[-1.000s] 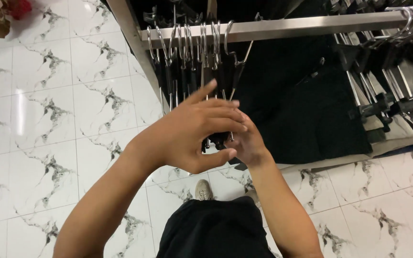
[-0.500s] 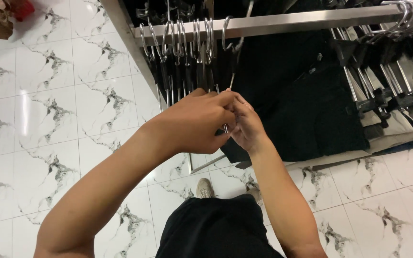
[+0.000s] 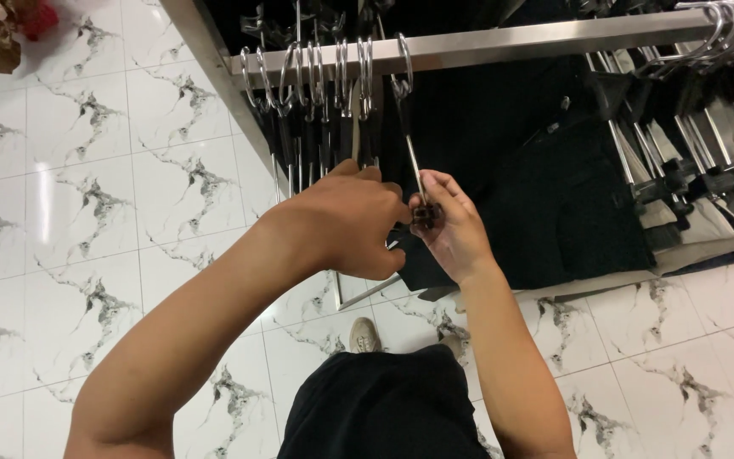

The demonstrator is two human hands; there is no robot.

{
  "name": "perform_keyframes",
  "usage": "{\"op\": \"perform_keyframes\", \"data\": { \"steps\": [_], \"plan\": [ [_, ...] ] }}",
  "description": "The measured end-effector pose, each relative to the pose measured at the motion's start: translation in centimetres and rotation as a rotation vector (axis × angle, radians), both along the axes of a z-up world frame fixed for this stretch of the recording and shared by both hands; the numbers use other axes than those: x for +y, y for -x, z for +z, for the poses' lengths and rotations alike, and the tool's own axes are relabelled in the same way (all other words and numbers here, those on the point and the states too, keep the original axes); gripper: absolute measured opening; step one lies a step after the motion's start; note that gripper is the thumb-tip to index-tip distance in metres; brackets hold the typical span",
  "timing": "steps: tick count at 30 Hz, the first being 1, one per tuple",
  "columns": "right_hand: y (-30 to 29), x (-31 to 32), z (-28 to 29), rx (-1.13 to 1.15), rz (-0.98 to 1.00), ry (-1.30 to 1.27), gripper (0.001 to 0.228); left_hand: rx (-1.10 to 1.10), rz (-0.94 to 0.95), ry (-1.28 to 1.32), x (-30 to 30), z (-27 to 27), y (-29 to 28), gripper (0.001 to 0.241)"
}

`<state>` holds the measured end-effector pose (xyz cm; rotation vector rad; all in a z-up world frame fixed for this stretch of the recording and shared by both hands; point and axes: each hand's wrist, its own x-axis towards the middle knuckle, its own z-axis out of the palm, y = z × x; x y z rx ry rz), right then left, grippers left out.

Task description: Picking up a pair of pants and carefully clipping them onto a hanger on a clothing rack.

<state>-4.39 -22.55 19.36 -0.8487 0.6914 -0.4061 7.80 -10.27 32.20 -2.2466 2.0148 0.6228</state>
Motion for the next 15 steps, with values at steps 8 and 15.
{"op": "perform_keyframes", "data": {
  "steps": [8, 15],
  "plan": [
    [3.6, 0.7, -2.2, -0.277, 0.029, 0.731, 0.077, 0.201, -0.039, 0.198, 0.5, 2.0, -0.9, 0.046],
    [4.7, 2.2, 2.2, -0.083, 0.069, 1.444, 0.044, -0.281, -0.119, 1.042, 0.2, 1.7, -4.4, 0.035]
  ]
}}
